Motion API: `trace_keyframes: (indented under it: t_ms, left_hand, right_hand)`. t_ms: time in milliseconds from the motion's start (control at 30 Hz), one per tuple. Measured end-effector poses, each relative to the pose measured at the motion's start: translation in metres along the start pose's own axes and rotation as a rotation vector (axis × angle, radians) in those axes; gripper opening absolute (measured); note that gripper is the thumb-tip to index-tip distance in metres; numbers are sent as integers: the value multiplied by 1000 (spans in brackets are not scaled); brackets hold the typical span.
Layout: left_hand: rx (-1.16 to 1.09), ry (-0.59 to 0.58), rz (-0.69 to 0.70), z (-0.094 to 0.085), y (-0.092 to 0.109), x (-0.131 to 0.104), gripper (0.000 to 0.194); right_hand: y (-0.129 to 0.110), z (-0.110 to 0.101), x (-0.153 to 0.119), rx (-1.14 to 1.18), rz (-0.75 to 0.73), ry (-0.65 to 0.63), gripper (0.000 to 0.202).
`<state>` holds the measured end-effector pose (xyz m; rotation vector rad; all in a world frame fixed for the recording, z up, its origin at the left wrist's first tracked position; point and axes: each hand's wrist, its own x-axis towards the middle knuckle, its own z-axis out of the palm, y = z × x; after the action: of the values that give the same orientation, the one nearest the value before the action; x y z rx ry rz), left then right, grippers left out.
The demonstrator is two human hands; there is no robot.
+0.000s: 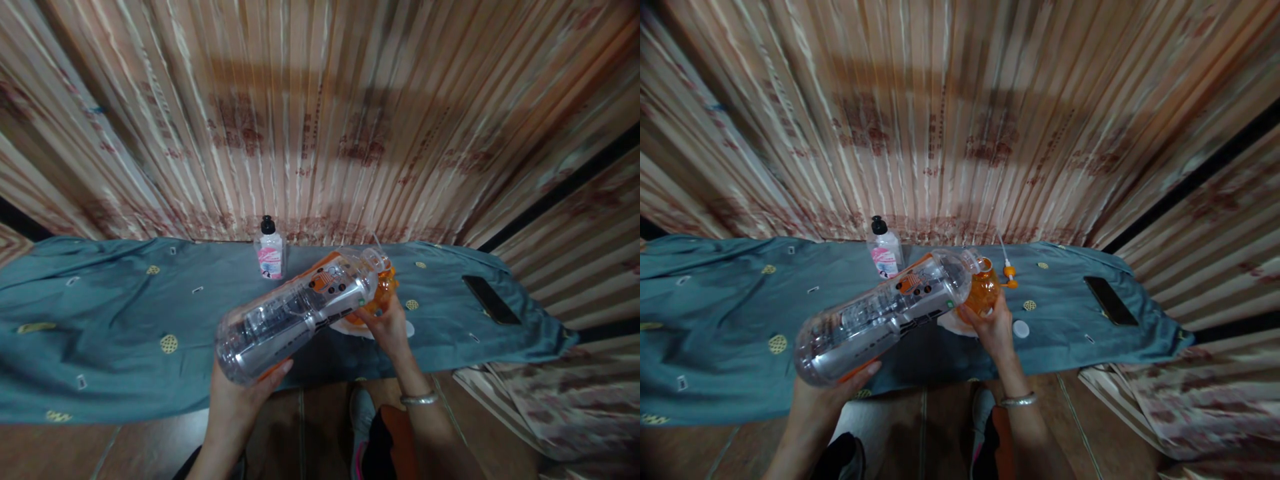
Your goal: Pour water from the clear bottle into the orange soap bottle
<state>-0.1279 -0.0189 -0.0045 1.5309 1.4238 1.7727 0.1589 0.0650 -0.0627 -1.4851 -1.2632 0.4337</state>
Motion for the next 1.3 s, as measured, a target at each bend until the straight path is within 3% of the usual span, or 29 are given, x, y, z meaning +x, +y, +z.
trace_keyframes:
  t_ms: [100,233,467,667,933,1100,1200,1300]
  left_hand:
    - [-34,-32,-7,0,-2,2,66]
    - [7,7,-28,-1,-9,0,69]
    - [94,50,3,-3,-13,-2,65]
    - [70,128,-100,-5,-19,-2,75]
    - [-7,118,-246,1,6,-4,80]
    - [-39,161,-208,3,-1,-4,81]
    - [-37,139,-194,2,-3,1,81]
    - [-81,37,-139,1,5,8,73]
  right_hand:
    - [-1,0,-1,12,-1,-8,68]
    - [0,0,-2,55,13,-38,79]
    - [-1,1,-2,27,18,-14,77]
    - [-2,1,-2,22,-7,-9,71]
    - [-3,1,-2,32,5,-14,74]
    - [-3,1,-2,52,31,-30,79]
    - [-4,1,-2,61,18,-35,78]
    - [-5,1,-2,42,1,-4,75]
